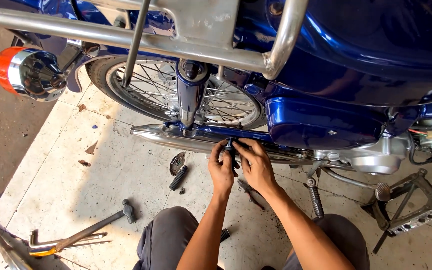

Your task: Installing a passenger footrest on a motorcycle using pliers and a hammer

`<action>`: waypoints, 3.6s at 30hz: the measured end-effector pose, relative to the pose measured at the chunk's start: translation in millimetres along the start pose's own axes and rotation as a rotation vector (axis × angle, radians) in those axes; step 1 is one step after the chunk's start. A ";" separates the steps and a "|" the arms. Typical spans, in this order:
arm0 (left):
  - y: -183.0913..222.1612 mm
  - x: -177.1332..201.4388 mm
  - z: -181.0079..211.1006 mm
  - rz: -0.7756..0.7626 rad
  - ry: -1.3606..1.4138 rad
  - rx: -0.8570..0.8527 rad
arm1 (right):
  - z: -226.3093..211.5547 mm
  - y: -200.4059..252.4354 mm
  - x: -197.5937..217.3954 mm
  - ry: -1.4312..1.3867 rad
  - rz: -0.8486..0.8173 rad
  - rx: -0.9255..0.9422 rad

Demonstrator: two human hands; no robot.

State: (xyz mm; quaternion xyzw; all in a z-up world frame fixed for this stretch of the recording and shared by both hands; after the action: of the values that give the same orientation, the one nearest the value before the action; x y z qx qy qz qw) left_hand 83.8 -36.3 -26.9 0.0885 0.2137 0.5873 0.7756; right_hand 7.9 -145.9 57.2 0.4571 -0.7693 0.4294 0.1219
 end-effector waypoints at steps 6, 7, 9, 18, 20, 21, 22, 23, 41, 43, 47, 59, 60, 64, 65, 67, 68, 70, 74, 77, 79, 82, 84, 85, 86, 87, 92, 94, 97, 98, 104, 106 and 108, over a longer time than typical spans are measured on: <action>6.9 0.9 10.8 -0.071 -0.052 -0.013 | 4.4 -0.2 7.7 -0.013 -0.148 -0.094; 6.3 3.6 9.5 -0.077 -0.054 -0.014 | 0.2 -1.7 12.5 -0.009 -0.143 -0.096; 1.6 2.5 3.1 -0.144 -0.041 0.042 | -2.8 -5.4 18.0 -0.024 -0.173 -0.146; 5.7 0.5 1.2 -0.016 -0.143 -0.100 | -9.2 -5.3 16.3 -0.055 -0.175 -0.203; 1.5 -0.4 -1.8 -0.035 -0.161 -0.071 | -9.0 -5.5 17.4 -0.044 -0.182 -0.204; -1.3 -1.3 -4.2 -0.054 -0.177 -0.044 | -9.1 -6.1 17.3 -0.031 -0.189 -0.202; -2.0 -0.1 -0.9 -0.055 -0.179 -0.045 | -8.2 -7.5 17.9 -0.031 -0.186 -0.202; -3.7 -0.1 -0.3 -0.071 -0.167 -0.021 | -4.8 -7.9 17.8 -0.047 -0.185 -0.225; 1.2 -1.6 14.0 -0.100 -0.457 0.034 | 68.5 140.8 -116.0 0.112 -0.526 -0.275; -0.5 1.0 19.4 -0.124 -0.519 0.062 | 85.4 177.5 -147.9 0.108 -0.692 -0.304; 1.0 1.6 25.0 -0.176 -0.616 0.064 | 111.8 214.0 -175.7 0.173 -0.715 -0.393; -8.2 3.5 26.2 -0.242 -0.615 0.102 | 176.1 271.9 -178.6 0.339 -0.542 -0.665; -10.6 4.4 23.0 -0.245 -0.613 0.107 | 175.2 270.7 -178.4 0.354 -0.550 -0.659; -15.2 5.5 22.9 -0.253 -0.601 0.100 | 176.3 259.9 -180.8 0.370 -0.521 -0.695; -16.5 5.8 20.1 -0.265 -0.579 0.111 | 178.9 260.8 -183.9 0.341 -0.520 -0.700; -22.6 6.5 19.3 -0.278 -0.550 0.107 | 176.2 247.9 -183.2 0.319 -0.510 -0.693; -24.5 7.5 15.5 -0.289 -0.524 0.126 | 168.5 241.8 -176.8 0.267 -0.458 -0.710; -30.3 9.9 5.5 -0.306 -0.491 0.149 | 154.1 220.9 -163.8 0.223 -0.409 -0.728; -43.4 9.6 -2.6 -0.345 -0.497 0.140 | 113.3 132.3 -111.8 0.178 -0.444 -0.736; -55.1 16.6 -16.6 -0.369 -0.494 0.172 | 93.1 93.9 -77.8 0.142 -0.442 -0.675; -54.0 18.3 -14.2 -0.379 -0.450 0.192 | 56.7 65.7 -40.9 0.179 -0.420 -0.682; -42.1 24.3 19.1 -0.338 -0.576 0.103 | -24.4 9.9 17.1 0.056 -0.006 -0.555; -40.0 40.9 33.1 -0.204 -0.735 0.089 | -12.2 26.1 11.0 -0.231 0.288 -0.525; -36.7 40.3 44.5 -0.194 -0.721 0.093 | -9.2 21.1 3.3 -0.229 0.271 -0.519; -28.7 38.1 50.2 -0.258 -0.646 0.120 | -9.3 22.2 -5.1 -0.267 0.292 -0.504; -20.6 34.8 56.0 -0.320 -0.569 0.146 | -8.7 23.8 -12.8 -0.304 0.313 -0.489; -13.4 36.0 74.5 -0.384 -0.523 0.068 | -14.3 10.6 -26.7 -0.279 0.275 -0.486; -17.0 37.0 69.7 -0.399 -0.522 0.054 | -13.1 11.7 -31.3 -0.265 0.271 -0.482; -19.4 31.7 69.5 -0.369 -0.628 -0.071 | -5.0 24.0 -31.8 -0.302 0.358 -0.488; -21.8 35.6 67.4 -0.315 -0.613 -0.056 | 9.6 43.3 -28.2 -0.243 0.470 -0.576; -37.2 39.3 48.8 -0.178 -0.545 0.005 | 124.1 202.0 -158.7 0.132 0.081 -0.962; -40.7 32.1 48.3 -0.174 -0.577 0.006 | 145.5 223.5 -203.4 0.279 -0.219 -0.917; -52.9 26.5 41.0 -0.138 -0.753 0.042 | 143.2 210.2 -226.2 0.428 -0.389 -0.735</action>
State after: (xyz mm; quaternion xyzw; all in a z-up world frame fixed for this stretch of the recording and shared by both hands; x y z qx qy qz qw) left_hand 153.7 -22.1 -16.8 0.2993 -0.0686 0.4554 0.8357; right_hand -7.6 -76.2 -275.6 0.4205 -0.7279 0.1824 0.5100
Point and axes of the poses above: each hand's wrist, its own y-axis away from the middle knuckle, its own x-axis out of the back of the hand, z = x × y, the point moved 10 cm from there along -y, towards the middle knuckle, and after that the axes turned 15 degrees about x, right-handed, at the moved point
